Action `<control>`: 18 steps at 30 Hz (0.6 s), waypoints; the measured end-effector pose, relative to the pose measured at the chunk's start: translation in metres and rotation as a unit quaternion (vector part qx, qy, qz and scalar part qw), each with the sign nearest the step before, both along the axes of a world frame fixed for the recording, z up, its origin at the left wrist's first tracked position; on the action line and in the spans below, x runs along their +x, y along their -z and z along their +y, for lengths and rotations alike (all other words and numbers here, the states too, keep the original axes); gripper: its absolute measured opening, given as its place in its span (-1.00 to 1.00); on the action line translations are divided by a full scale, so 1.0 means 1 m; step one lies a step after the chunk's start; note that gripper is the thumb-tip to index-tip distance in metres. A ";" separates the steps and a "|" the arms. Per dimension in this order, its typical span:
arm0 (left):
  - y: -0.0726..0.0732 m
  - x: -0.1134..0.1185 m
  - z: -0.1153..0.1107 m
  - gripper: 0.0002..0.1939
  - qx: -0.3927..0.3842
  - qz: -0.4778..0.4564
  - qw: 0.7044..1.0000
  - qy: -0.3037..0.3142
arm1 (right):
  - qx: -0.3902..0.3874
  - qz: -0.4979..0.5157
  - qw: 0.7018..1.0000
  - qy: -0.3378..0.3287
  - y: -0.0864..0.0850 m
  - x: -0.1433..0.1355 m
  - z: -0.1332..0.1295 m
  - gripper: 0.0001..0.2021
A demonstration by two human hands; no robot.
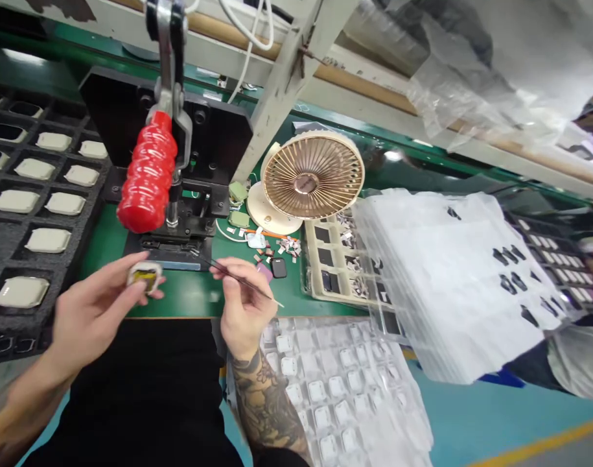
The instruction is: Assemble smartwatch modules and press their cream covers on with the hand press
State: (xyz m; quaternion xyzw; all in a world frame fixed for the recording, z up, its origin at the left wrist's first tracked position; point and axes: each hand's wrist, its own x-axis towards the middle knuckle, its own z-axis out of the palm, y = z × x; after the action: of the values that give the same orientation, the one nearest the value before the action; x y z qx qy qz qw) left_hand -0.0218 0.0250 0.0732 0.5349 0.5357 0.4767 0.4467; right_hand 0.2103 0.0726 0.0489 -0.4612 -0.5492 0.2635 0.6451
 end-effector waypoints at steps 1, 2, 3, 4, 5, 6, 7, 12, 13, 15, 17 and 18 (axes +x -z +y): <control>0.004 0.013 0.012 -0.57 -0.023 -0.045 0.999 0.011 | 0.004 -0.001 1.000 -0.011 0.001 -0.010 -0.002 -0.96; 0.008 0.022 0.022 -0.59 -0.043 -0.073 0.996 0.021 | 0.007 -0.007 1.000 -0.016 0.002 -0.018 -0.003 -0.95; 0.010 0.029 0.030 -0.60 -0.059 -0.092 0.994 0.026 | 0.007 -0.018 1.000 -0.018 0.003 -0.025 -0.005 -0.94; 0.012 0.032 0.034 -0.61 -0.068 -0.099 0.992 0.029 | 0.009 -0.030 0.999 -0.022 0.005 -0.030 -0.007 -0.94; 0.013 0.033 0.036 -0.61 -0.073 -0.100 0.992 0.028 | 0.014 -0.038 0.999 -0.027 0.007 -0.033 -0.008 -0.93; 0.014 0.033 0.036 -0.62 -0.075 -0.097 0.992 0.028 | 0.022 -0.041 0.998 -0.033 0.009 -0.035 -0.008 -0.92; 0.014 0.031 0.034 -0.62 -0.073 -0.093 0.993 0.028 | 0.029 -0.040 0.998 -0.040 0.011 -0.035 -0.009 -0.90; 0.012 0.025 0.027 -0.60 -0.047 -0.067 0.996 0.035 | 0.029 -0.042 0.997 -0.056 0.013 -0.031 -0.007 -0.84; 0.012 0.025 0.028 -0.61 -0.041 -0.068 0.996 0.037 | 0.029 -0.038 0.997 -0.059 0.013 -0.031 -0.006 -0.83; 0.013 0.025 0.029 -0.62 -0.031 -0.075 0.996 0.042 | 0.026 -0.011 0.997 -0.075 0.012 -0.031 -0.005 -0.81; 0.014 0.025 0.029 -0.61 -0.026 -0.085 0.995 0.046 | 0.009 0.030 0.995 -0.092 0.011 -0.031 -0.004 -0.80; 0.015 0.025 0.029 -0.61 -0.025 -0.085 0.995 0.046 | -0.001 0.046 0.994 -0.096 0.011 -0.032 -0.004 -0.80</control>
State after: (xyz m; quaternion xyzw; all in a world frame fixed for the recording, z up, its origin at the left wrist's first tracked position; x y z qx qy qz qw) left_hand 0.0034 0.0541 0.0583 0.5050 0.4823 0.4865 0.5251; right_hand 0.1786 0.0691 0.0378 -0.3945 -0.5601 0.3461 0.6410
